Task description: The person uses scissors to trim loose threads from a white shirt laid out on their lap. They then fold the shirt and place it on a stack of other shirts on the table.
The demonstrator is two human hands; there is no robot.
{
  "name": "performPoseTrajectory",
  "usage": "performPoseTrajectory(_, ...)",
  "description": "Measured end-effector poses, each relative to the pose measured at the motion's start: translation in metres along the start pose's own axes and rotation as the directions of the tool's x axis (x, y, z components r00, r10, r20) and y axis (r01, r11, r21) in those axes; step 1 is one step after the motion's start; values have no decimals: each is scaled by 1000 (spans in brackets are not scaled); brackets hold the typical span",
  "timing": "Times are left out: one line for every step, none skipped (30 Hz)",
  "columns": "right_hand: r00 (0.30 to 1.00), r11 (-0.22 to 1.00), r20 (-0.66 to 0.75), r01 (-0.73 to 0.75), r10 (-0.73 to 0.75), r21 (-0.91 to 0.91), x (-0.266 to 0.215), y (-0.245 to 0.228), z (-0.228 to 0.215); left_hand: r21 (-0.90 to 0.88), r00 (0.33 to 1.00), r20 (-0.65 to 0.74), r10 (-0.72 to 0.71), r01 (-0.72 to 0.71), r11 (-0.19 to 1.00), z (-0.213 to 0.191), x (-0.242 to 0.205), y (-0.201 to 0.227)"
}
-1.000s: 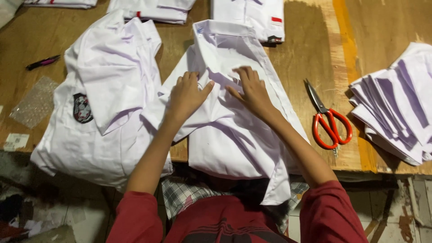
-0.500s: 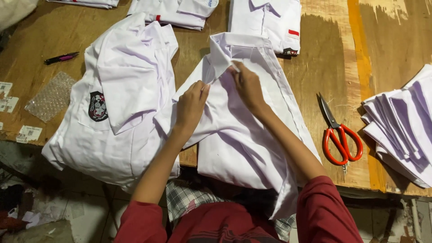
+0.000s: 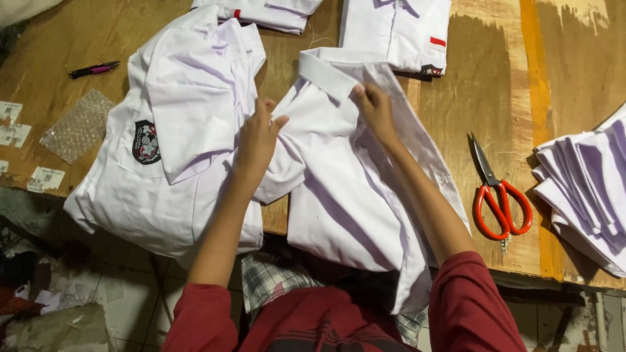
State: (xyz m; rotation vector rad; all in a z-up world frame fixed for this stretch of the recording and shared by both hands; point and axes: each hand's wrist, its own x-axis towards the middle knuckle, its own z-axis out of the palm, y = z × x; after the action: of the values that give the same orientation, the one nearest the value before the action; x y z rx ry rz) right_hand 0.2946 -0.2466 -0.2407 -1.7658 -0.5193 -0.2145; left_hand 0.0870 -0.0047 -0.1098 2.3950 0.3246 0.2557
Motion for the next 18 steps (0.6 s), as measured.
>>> performPoseTrajectory(1000,1000,-4,2,-2,-1,-4,-3,-3,0,1000,0,4,-4,1000,7,4,-9)
performPoseTrajectory(993,995,58,-100,100,-9,-8,-5,-7,56,999,47,8,-11,998,16,8,-18)
performPoseTrajectory(972,980,118,-200,201,-22,-13,-7,-10,113,996,93,10,-20,993,24,12,-27)
performPoseTrajectory(973,980,118,-198,199,-23,-17,-39,-15,112,996,91,11,-21,994,21,16,-24)
performPoseTrajectory(974,984,136,-179,181,-23,-21,-71,-20,129,990,139,4,-22,991,18,20,-22)
performPoseTrajectory(974,986,152,-165,167,-24,-28,-102,-25,147,982,191,-5,-23,989,16,22,-20)
performPoseTrajectory(974,986,150,-168,170,-25,-29,-95,-33,146,981,194,-4,-25,989,12,24,-10)
performPoseTrajectory(982,987,144,-103,120,-121,-28,-88,-40,134,977,212,-23,-6,991,7,28,0)
performPoseTrajectory(987,976,144,-38,70,-216,-26,-82,-48,122,972,231,-42,14,992,2,31,10)
performPoseTrajectory(987,976,143,-38,71,-216,-28,-84,-56,122,972,231,-41,13,992,14,44,9)
performPoseTrajectory(986,927,105,158,-130,-341,-30,-86,-64,137,977,209,-29,0,991,25,56,7)
performPoseTrajectory(940,822,94,332,-327,-462,-33,-87,-71,153,982,188,-17,-12,988,37,68,6)
performPoseTrajectory(941,823,93,330,-325,-463,-34,-83,-73,153,982,190,-17,-12,988,37,69,13)
performPoseTrajectory(909,726,37,356,-416,-589,-35,-78,-76,156,977,204,-55,23,988,37,70,20)
performPoseTrajectory(862,613,-2,359,-507,-704,-35,-73,-80,159,971,219,-93,59,985,38,71,28)
performPoseTrajectory(862,611,-6,355,-508,-708,-39,-88,-83,159,971,221,-88,53,986,39,74,31)
performPoseTrajectory(904,646,-38,274,-426,-713,-43,-103,-85,124,973,215,-86,61,990,41,77,34)
performPoseTrajectory(938,675,-71,190,-338,-713,-48,-118,-87,90,974,210,-87,70,993,42,78,35)
